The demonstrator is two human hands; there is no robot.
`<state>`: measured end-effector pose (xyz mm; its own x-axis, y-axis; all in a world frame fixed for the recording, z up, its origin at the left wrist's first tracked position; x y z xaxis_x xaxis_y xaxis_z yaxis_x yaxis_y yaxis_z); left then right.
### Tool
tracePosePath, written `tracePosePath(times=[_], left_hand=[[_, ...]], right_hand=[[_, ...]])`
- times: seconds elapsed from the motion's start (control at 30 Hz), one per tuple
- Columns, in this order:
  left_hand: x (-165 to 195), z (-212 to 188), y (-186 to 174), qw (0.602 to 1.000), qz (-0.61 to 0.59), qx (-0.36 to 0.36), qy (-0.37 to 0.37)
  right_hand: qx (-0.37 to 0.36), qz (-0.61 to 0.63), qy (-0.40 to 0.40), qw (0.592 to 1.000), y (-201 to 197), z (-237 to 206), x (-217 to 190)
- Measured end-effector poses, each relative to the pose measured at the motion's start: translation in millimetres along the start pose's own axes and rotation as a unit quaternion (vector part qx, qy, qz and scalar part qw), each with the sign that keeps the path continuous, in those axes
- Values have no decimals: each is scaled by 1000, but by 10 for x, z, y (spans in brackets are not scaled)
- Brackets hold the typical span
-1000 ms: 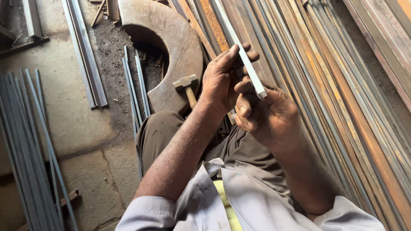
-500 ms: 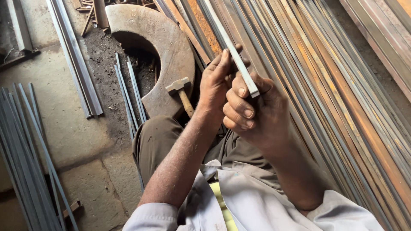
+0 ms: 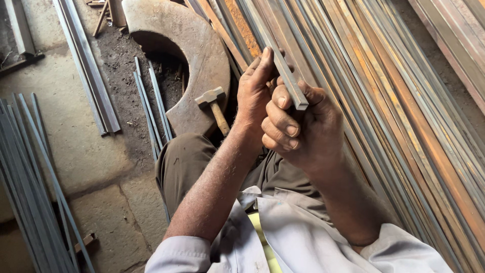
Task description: The person sits on the floor and straightens long square metal rods one at a time, holding a rod against a curved stone anvil and striking it with a hammer, then runs a hand along the rod to check it and sets it with a pile of finished rods.
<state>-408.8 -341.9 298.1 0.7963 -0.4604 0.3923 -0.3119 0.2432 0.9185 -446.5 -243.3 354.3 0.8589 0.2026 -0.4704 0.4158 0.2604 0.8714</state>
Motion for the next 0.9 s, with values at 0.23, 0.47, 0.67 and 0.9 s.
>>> tracePosePath(times=[0.23, 0.47, 0.67, 0.9], left_hand=[[432, -231, -821, 981, 128, 120, -85], [1740, -1690, -2842, 756, 574, 270, -160], [1743, -2427, -3550, 614, 729, 299, -41], [1723, -2458, -3693, 584, 743, 326, -29]], right_hand=[[61, -250, 101, 961, -461, -100, 578], [17, -774, 126, 620, -1936, 138, 1102], [231, -576, 214, 754, -2884, 500, 1436], [370, -325, 302, 816, -2784, 1032, 1723]])
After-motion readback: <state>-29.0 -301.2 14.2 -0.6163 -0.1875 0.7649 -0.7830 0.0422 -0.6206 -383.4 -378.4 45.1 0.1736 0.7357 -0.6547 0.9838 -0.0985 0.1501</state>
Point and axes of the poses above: each hand's wrist, its own z-axis towards the middle knuckle, its own y-axis out of the palm, x = y × z, the point moved 5 cm from there along z, towards the middle knuckle, and after that the axes turned 1 degree about y, right-handed, at the moved point
